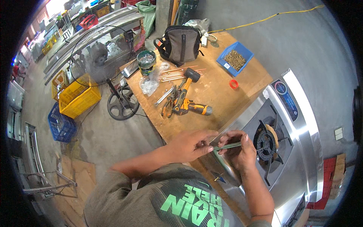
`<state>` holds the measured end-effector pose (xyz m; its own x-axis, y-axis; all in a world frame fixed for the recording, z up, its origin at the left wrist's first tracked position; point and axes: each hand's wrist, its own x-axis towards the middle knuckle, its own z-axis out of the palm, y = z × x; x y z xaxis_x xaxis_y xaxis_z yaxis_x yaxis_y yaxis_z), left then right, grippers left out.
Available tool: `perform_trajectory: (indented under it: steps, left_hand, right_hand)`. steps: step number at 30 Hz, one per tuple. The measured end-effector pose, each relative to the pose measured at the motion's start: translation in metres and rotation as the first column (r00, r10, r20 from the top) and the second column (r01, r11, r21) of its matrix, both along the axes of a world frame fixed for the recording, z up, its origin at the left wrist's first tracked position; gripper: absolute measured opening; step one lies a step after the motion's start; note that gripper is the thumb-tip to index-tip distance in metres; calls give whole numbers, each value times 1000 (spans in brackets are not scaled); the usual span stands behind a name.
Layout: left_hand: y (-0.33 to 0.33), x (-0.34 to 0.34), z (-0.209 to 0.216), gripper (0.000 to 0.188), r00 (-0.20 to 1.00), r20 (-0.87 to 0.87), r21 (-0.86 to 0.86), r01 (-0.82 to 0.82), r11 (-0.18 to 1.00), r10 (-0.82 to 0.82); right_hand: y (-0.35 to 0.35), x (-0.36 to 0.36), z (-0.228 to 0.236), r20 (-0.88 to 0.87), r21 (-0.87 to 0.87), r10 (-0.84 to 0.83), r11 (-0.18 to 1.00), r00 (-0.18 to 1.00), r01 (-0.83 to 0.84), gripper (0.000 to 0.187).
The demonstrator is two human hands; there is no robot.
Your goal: The person assembles a stainless steel gas stove by placing a burner grate into the cutout, tapping it with a rubber mallet, and securing it with screws. They then attach a metal trim piece and handle copper gas pipes with a small metal fitting.
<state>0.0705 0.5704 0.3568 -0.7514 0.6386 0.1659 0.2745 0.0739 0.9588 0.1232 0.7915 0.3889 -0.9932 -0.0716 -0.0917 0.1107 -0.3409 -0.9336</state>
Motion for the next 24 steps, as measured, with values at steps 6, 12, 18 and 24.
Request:
perform_trajectory:
  steps: [6, 12, 18, 24]
  left_hand:
    - [-9, -9, 1, 31, 974, -166, -126, 134, 983, -154]
    - [-38, -44, -49, 25, 989, -20, 6, -144, 989, 145]
    - [-119, -141, -150, 24, 758, -61, -334, -628, 703, 649]
    - [-137, -168, -244, 25, 683, -192, -480, -692, 539, 705]
  right_hand:
    - [6, -1, -4, -39, -92, 54, 994, 998, -58, 56]
    - [3, -2, -5, -65, -134, 47, 989, 997, -56, 63]
    - [7, -6, -2, -31, -70, 164, 984, 986, -165, 71]
    - [11, -6, 0, 22, -50, 224, 974, 974, -223, 67]
